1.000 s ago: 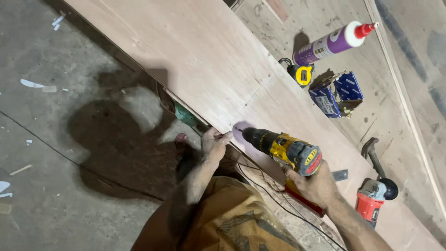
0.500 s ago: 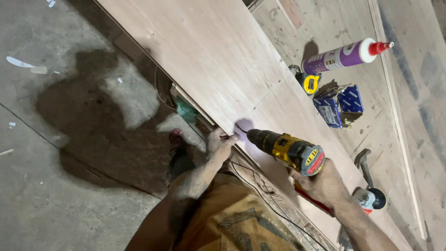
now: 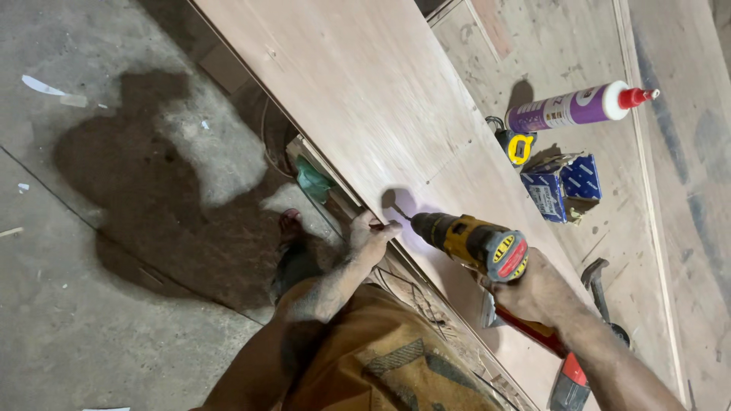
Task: The person sands a piece of wood using an orbital sander, then drills holes into the wood with a power drill.
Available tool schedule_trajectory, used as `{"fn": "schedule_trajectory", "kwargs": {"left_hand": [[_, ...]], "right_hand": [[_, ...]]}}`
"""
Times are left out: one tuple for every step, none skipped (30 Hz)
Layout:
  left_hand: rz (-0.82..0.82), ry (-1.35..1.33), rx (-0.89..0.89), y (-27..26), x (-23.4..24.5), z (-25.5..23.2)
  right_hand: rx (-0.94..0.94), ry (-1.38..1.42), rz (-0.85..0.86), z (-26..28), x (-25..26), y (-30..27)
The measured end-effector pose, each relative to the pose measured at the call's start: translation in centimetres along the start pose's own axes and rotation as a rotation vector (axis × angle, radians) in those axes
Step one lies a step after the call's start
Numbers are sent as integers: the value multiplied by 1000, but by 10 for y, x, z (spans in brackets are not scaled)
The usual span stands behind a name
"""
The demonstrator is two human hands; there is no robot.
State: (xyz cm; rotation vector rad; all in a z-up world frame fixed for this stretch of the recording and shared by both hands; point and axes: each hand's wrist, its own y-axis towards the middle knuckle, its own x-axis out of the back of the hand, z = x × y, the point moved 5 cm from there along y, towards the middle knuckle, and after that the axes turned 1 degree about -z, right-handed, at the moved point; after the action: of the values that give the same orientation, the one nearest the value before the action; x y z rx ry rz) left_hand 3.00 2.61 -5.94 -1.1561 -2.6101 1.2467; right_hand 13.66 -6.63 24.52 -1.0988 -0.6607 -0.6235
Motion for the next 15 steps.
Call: {"fn": "schedule_trajectory", "kwargs": {"left_hand": [[7, -35, -6, -4, 0, -5], [13, -70, -12, -8, 1, -10], [10, -72, -12, -6, 1, -8], [20, -54, -23, -3, 1, -7], [29, -37, -34, -1, 0, -6], [30, -36, -34, 6, 1, 4], [42, 22, -30, 13, 1, 14], [55, 82, -26, 20, 1, 25], [57, 84, -26, 14, 1, 19], [42, 98, -43, 10, 3, 10], [27, 113, -60, 6, 5, 1], [30, 114, -65, 10, 6, 5], [36, 120, -60, 14, 7, 10], [39, 126, -51, 16, 10, 17], [37, 127, -52, 15, 9, 16]], "right_hand": [[6, -20, -28, -1, 1, 1], [13, -39, -56, -2, 2, 2], [15, -41, -54, 2, 2, 2], [-16, -51, -27, 4, 2, 2], [-47, -61, -1, 6, 1, 2], [-47, -61, -1, 8, 2, 0], [-62, -56, -7, 9, 3, -2], [-79, -50, -14, 10, 3, -5], [-81, -48, -16, 11, 3, -7], [-90, -40, -36, 12, 4, -9], [-99, -32, -57, 12, 4, -10], [-98, -30, -62, 10, 3, -10], [-97, -17, -64, 7, 2, -9], [-96, -5, -60, 5, -1, -10], [-95, -4, -60, -3, -2, -8]]}}
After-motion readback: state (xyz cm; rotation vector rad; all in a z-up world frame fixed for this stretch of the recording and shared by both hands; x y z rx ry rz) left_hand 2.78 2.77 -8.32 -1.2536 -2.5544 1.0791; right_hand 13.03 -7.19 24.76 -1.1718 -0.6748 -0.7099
